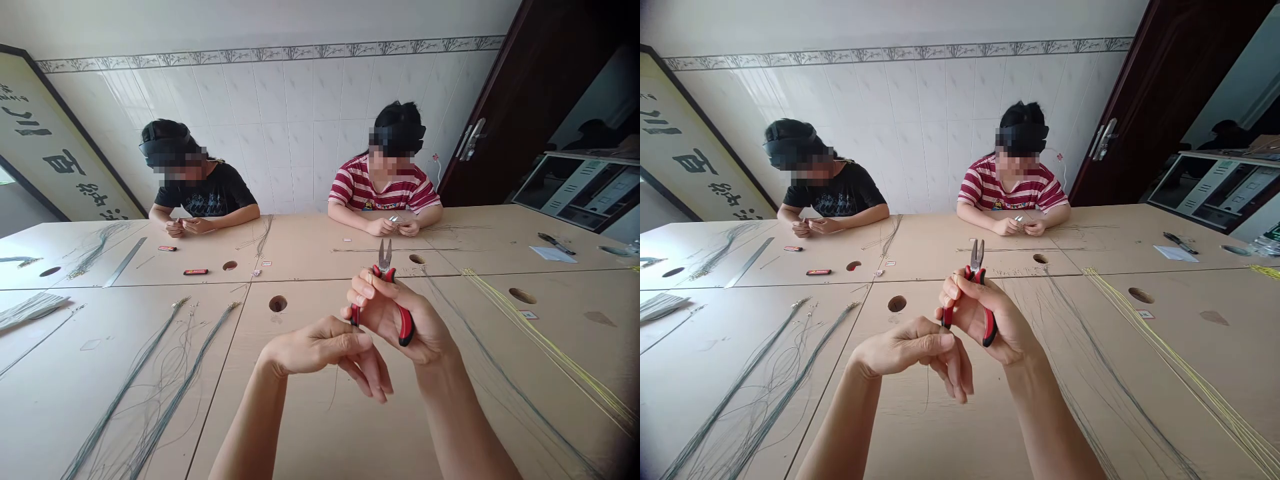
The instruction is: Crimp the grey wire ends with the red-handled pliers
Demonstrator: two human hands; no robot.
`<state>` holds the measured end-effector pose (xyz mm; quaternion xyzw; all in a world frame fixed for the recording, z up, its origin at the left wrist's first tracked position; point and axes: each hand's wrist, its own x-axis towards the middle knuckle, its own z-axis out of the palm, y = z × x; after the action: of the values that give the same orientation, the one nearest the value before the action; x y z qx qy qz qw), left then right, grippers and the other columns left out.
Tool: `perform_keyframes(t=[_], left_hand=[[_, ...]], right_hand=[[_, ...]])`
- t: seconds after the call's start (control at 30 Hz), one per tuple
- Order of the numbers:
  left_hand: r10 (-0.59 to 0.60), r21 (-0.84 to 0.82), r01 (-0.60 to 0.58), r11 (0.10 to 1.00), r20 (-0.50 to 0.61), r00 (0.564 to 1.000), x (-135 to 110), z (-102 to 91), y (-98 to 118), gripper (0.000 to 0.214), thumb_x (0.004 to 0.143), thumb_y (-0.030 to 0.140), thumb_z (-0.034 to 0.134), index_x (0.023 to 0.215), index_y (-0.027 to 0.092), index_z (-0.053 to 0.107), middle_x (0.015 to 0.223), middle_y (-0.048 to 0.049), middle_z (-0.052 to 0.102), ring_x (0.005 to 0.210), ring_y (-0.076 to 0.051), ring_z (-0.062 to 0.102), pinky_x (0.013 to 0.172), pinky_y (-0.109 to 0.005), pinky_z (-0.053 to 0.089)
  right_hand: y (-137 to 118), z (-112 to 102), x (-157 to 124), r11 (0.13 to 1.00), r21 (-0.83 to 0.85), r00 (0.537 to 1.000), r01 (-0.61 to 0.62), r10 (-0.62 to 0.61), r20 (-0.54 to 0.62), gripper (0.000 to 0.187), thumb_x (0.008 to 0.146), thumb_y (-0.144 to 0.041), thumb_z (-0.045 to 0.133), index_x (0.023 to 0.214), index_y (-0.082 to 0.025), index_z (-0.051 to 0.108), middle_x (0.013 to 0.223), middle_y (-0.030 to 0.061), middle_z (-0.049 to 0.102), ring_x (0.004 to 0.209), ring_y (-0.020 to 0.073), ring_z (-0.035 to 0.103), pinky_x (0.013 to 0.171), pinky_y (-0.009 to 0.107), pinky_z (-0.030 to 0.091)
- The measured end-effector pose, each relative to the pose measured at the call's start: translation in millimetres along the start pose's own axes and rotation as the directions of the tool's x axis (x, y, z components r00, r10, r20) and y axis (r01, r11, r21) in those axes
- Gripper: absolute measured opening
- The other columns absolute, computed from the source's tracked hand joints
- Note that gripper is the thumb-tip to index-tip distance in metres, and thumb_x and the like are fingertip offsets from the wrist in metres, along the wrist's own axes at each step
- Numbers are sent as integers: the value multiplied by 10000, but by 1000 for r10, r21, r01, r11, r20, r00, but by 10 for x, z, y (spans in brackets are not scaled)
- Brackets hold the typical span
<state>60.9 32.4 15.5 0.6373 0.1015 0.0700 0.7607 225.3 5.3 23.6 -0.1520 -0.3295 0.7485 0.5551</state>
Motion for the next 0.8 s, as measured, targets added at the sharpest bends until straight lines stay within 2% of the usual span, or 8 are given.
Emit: perform_keyframes(t=[0.13,0.37,0.47,0.53,0.63,0.7,0.77,0.8], left_hand=[[-16,144,54,988,-255,967,-81,-73,2,485,941,494,445,811,95,689,898,-150,706,825,-203,694,802,-339,558],[189,444,103,890,-566,803,-102,-246,-126,460,952,483,415,901,131,707,953,-120,717,907,-208,667,849,-329,518],[114,479,195,856,-543,832,-107,-247,-115,501,951,503,394,902,128,721,939,-126,730,880,-211,664,816,-332,518],[30,488,199,850,-422,906,-128,-200,-64,513,953,503,387,902,126,731,938,-134,739,862,-211,666,804,-334,520],[26,353,6,936,-87,996,-165,-80,19,510,956,484,393,854,127,743,965,-157,742,888,-226,682,833,-352,525],[198,110,-198,974,16,980,-171,12,41,500,911,525,465,728,143,732,861,-156,745,804,-243,704,760,-359,556],[417,-113,-442,890,-189,889,-160,96,45,486,846,584,532,594,192,673,673,-101,714,615,-213,684,619,-337,571],[477,-161,-563,810,-376,794,-152,131,50,474,839,591,538,570,216,645,626,-70,695,556,-189,660,571,-318,567]], right_hand=[[-10,-9,-13,966,-233,991,114,-127,-38,146,866,-280,638,764,-206,565,752,-15,463,741,134,480,753,319,452],[20,-2,-17,905,-383,975,184,-217,-46,150,877,-314,629,776,-215,581,760,5,490,767,157,494,751,326,433],[24,-30,1,905,-373,968,205,-243,-55,128,877,-292,628,785,-214,587,762,0,498,769,149,503,767,318,431],[20,-52,21,918,-340,970,205,-236,-51,114,880,-267,622,788,-210,589,760,-6,492,762,139,498,771,310,433],[33,-47,57,964,-219,984,148,-165,-61,120,869,-257,634,775,-206,578,749,-17,459,734,126,471,766,313,448],[83,-8,76,985,-136,992,107,-116,-58,156,858,-264,646,746,-201,559,738,-23,432,717,121,453,758,311,454],[173,48,86,989,-111,993,101,-106,-42,187,865,-279,640,727,-199,542,736,-22,420,714,119,445,746,298,448],[229,77,86,983,-133,991,123,-130,-39,194,874,-287,630,728,-201,537,740,-19,423,722,121,447,743,291,440]])
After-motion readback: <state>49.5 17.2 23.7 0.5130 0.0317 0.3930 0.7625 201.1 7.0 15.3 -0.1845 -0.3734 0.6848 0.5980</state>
